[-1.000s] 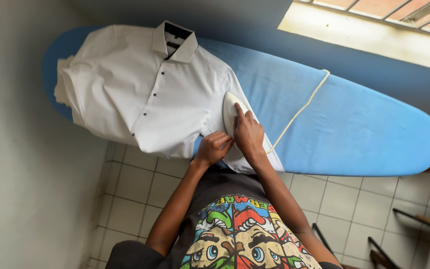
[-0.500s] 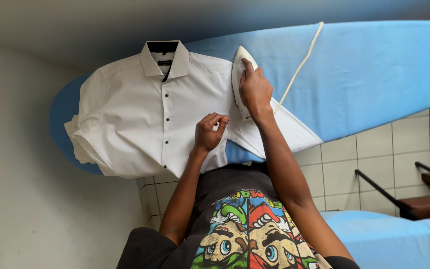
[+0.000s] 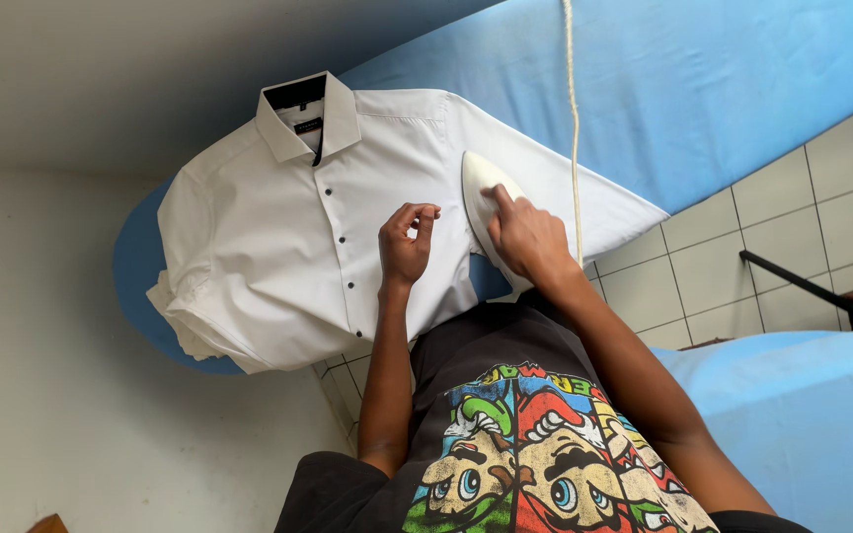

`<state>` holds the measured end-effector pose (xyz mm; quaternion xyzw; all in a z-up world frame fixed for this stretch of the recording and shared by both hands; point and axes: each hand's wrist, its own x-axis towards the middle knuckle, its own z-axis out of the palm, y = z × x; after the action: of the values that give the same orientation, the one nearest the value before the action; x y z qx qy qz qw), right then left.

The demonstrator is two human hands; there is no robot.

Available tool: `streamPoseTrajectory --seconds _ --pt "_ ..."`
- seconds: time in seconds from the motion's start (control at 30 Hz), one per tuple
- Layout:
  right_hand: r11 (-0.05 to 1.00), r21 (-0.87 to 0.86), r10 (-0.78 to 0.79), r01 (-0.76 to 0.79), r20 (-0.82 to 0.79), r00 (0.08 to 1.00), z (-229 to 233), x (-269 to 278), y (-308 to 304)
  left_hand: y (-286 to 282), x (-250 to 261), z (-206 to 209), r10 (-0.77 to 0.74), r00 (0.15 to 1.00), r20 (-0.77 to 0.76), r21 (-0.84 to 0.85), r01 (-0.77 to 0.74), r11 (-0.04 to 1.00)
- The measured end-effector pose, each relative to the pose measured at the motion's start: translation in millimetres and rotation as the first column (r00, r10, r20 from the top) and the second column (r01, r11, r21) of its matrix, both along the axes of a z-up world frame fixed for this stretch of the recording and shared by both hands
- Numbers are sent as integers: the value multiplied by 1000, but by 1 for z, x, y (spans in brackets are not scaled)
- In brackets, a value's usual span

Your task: The person irons a white shirt using an iron on an ironing board.

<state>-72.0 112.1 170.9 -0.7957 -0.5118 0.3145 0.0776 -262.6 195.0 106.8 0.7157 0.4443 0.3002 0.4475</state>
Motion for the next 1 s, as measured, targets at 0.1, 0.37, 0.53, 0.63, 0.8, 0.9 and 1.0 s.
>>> streamPoseTrajectory --seconds 0.1,0.37,0.53,0.63,0.8,0.9,1.0 --pt "998 45 47 -47 6 999 -1 -4 -31 -1 -3 -4 -54 998 -39 -18 53 998" --pt "994 55 92 -93 17 996 -11 -12 -84 11 0 0 -139 987 -79 -39 137 990" --pt "978 189 64 -83 105 992 -20 -15 -62 13 6 4 -146 983 -109 1 147 989" --pt "984 178 7 -26 104 995 -24 -14 -34 10 4 9 -140 983 -122 46 147 988" --pt "949 314 -40 0 122 992 -38 4 30 -3 -7 24 -142 974 -176 84 159 984" --pt "939 345 -47 -3 134 990 -51 21 74 -12 -18 32 -169 952 -256 123 205 971" --pt "899 433 -127 68 108 986 -61 34 111 -22 -32 39 -167 933 -317 123 215 969"
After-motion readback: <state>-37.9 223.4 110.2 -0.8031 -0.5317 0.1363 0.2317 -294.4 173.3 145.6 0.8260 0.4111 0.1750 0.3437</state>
